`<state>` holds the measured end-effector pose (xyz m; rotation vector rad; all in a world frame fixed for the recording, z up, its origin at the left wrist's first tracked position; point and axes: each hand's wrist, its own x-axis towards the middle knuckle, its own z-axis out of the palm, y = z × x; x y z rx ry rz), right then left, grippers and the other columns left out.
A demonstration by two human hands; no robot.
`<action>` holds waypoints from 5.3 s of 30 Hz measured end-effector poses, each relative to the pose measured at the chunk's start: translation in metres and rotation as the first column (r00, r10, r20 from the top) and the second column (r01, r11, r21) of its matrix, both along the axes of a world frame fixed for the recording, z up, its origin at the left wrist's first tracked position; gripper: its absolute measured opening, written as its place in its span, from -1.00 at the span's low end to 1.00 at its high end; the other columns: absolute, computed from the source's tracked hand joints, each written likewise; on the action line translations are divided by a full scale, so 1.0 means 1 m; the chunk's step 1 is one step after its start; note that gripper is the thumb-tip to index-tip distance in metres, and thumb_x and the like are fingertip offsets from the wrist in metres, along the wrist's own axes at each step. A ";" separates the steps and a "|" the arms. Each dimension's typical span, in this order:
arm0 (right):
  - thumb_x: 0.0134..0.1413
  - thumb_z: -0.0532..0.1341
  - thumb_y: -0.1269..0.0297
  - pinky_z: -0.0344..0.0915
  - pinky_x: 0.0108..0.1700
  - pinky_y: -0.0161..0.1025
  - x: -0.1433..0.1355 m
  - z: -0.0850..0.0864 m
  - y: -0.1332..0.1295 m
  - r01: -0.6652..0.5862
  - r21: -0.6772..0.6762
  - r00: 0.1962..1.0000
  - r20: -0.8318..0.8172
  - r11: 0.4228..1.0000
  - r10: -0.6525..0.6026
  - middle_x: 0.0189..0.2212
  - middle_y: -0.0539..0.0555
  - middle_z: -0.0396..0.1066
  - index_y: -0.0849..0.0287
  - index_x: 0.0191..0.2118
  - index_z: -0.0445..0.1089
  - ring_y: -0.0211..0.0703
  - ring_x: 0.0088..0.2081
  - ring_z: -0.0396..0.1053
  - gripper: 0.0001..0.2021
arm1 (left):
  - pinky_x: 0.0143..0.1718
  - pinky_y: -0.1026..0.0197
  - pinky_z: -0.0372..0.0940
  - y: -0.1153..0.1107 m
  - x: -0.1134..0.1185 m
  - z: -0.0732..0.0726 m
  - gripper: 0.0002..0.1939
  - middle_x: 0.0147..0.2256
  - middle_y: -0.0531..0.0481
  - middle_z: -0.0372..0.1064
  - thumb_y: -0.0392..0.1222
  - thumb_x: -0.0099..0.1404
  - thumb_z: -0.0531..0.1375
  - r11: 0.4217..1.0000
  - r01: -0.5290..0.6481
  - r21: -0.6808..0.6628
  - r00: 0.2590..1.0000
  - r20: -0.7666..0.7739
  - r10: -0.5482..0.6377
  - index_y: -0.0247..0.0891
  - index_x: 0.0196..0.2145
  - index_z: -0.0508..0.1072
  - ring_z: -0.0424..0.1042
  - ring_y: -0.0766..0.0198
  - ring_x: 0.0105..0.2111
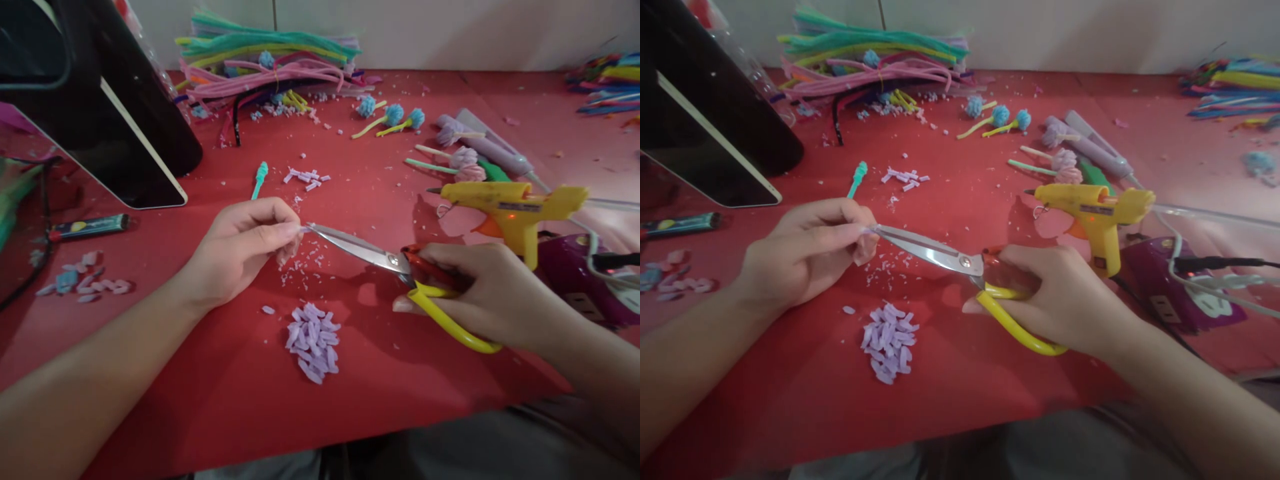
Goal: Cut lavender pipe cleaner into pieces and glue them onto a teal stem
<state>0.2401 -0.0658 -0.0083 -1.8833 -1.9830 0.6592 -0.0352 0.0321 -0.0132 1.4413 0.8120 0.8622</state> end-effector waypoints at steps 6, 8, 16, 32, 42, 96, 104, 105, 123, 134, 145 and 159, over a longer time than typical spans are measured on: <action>-0.18 0.36 -0.34 -0.09 -0.58 -0.34 0.002 -0.003 0.000 -0.004 -0.013 1.000 -0.003 1.000 0.004 -0.63 -0.14 -0.09 0.12 -0.56 0.11 -0.33 -0.54 -0.12 -0.37 | -0.46 0.20 0.27 0.002 -0.002 -0.001 -0.78 -0.53 0.00 0.32 -0.10 0.17 0.36 0.999 0.041 -0.008 0.999 0.031 -0.041 -0.21 -0.53 0.47 0.29 0.32 -0.53; -0.18 0.36 -0.35 -0.07 -0.57 -0.34 0.003 -0.004 0.000 0.001 -0.018 1.000 0.013 1.000 -0.001 -0.62 -0.14 -0.07 0.12 -0.54 0.15 -0.32 -0.53 -0.10 -0.38 | -0.47 0.21 0.27 0.002 -0.002 -0.001 -0.77 -0.54 0.01 0.32 -0.10 0.17 0.36 0.999 0.040 -0.011 0.999 0.031 -0.040 -0.21 -0.54 0.47 0.28 0.33 -0.54; -0.21 0.35 -0.38 -0.08 -0.57 -0.33 0.002 -0.002 0.000 0.020 -0.033 1.000 0.013 0.999 -0.019 -0.63 -0.14 -0.09 0.11 -0.56 0.11 -0.32 -0.54 -0.12 -0.36 | -0.47 0.20 0.29 0.002 -0.002 -0.001 -0.75 -0.54 0.00 0.32 -0.04 0.17 0.37 1.000 0.028 0.004 1.000 0.012 -0.029 -0.20 -0.53 0.48 0.30 0.31 -0.53; -0.21 0.32 -0.42 -0.10 -0.58 -0.34 0.001 -0.003 0.000 0.015 -0.002 1.000 -0.009 1.000 -0.015 -0.63 -0.13 -0.10 0.12 -0.59 0.10 -0.34 -0.55 -0.13 -0.33 | -0.46 0.26 0.26 0.005 -0.003 -0.004 -0.82 -0.52 0.01 0.35 -0.16 0.19 0.38 0.994 0.107 0.004 0.987 0.118 -0.106 -0.25 -0.50 0.52 0.30 0.35 -0.51; -0.20 0.30 -0.42 -0.08 -0.58 -0.34 -0.004 -0.002 0.001 0.042 0.020 0.999 -0.008 0.999 -0.042 -0.65 -0.12 -0.08 0.14 -0.60 0.13 -0.34 -0.56 -0.11 -0.34 | -0.46 0.25 0.26 0.004 -0.002 -0.003 -0.83 -0.53 0.02 0.33 -0.18 0.18 0.37 0.997 0.083 0.003 0.992 0.093 -0.082 -0.24 -0.51 0.50 0.30 0.34 -0.51; -0.15 0.35 -0.32 -0.10 -0.58 -0.33 -0.008 -0.001 -0.001 0.031 0.095 1.000 -0.006 0.995 -0.030 -0.65 -0.14 -0.08 0.09 -0.58 0.02 -0.34 -0.56 -0.11 -0.36 | -0.51 0.20 0.12 -0.001 0.002 -0.008 -0.59 -0.59 0.05 0.16 -0.26 0.41 0.09 1.000 -0.001 0.013 0.999 0.047 0.000 -0.23 -0.63 0.28 0.19 0.35 -0.55; -0.13 0.34 -0.30 -0.10 -0.58 -0.33 -0.011 0.000 0.001 0.038 0.084 0.999 -0.020 0.996 -0.036 -0.65 -0.14 -0.09 0.10 -0.60 0.01 -0.34 -0.56 -0.11 -0.37 | -0.47 0.20 0.15 -0.001 0.001 -0.007 -0.63 -0.56 0.04 0.21 -0.20 0.39 0.14 1.000 -0.010 0.023 1.000 0.026 0.009 -0.23 -0.59 0.31 0.22 0.34 -0.53; -0.13 0.34 -0.30 -0.11 -0.58 -0.33 -0.010 -0.001 0.001 0.040 0.084 0.999 -0.020 0.996 -0.038 -0.65 -0.14 -0.09 0.10 -0.60 0.01 -0.34 -0.56 -0.11 -0.37 | -0.46 0.20 0.16 -0.001 0.001 -0.007 -0.63 -0.56 0.05 0.21 -0.21 0.40 0.14 1.000 -0.009 0.021 1.000 0.029 0.008 -0.23 -0.59 0.32 0.22 0.34 -0.52; -0.13 0.33 -0.31 -0.10 -0.57 -0.32 -0.010 -0.002 0.001 0.051 0.092 0.999 -0.014 0.994 -0.050 -0.65 -0.13 -0.09 0.09 -0.60 -0.01 -0.33 -0.55 -0.11 -0.36 | -0.44 0.21 0.18 -0.002 0.002 -0.006 -0.64 -0.54 0.04 0.24 -0.17 0.39 0.14 1.000 -0.007 0.026 1.000 -0.003 0.007 -0.23 -0.58 0.33 0.24 0.33 -0.51; -0.12 0.32 -0.32 -0.10 -0.58 -0.32 -0.010 -0.002 0.001 0.043 0.112 0.999 0.003 0.993 -0.043 -0.65 -0.14 -0.10 0.10 -0.60 0.02 -0.34 -0.56 -0.11 -0.36 | -0.43 0.21 0.18 -0.002 0.001 -0.006 -0.64 -0.55 0.04 0.23 -0.18 0.39 0.14 1.000 -0.002 0.027 1.000 -0.002 0.002 -0.23 -0.58 0.32 0.24 0.33 -0.51; -0.15 0.31 -0.35 -0.11 -0.58 -0.34 -0.011 -0.002 0.001 0.056 0.097 0.998 -0.001 0.994 -0.056 -0.66 -0.13 -0.09 0.11 -0.62 0.02 -0.34 -0.57 -0.11 -0.35 | -0.44 0.24 0.21 -0.002 0.003 -0.005 -0.64 -0.56 0.04 0.23 -0.18 0.36 0.12 0.997 -0.052 0.058 0.996 -0.070 0.056 -0.23 -0.60 0.29 0.24 0.35 -0.52; -0.14 0.32 -0.33 -0.09 -0.58 -0.34 -0.010 -0.004 0.001 0.058 0.112 0.998 -0.005 0.992 -0.058 -0.65 -0.13 -0.08 0.11 -0.61 0.05 -0.34 -0.56 -0.10 -0.36 | -0.45 0.22 0.21 -0.003 0.004 -0.004 -0.65 -0.57 0.05 0.21 -0.20 0.36 0.12 0.996 -0.038 0.075 0.997 -0.071 0.044 -0.22 -0.60 0.27 0.23 0.35 -0.53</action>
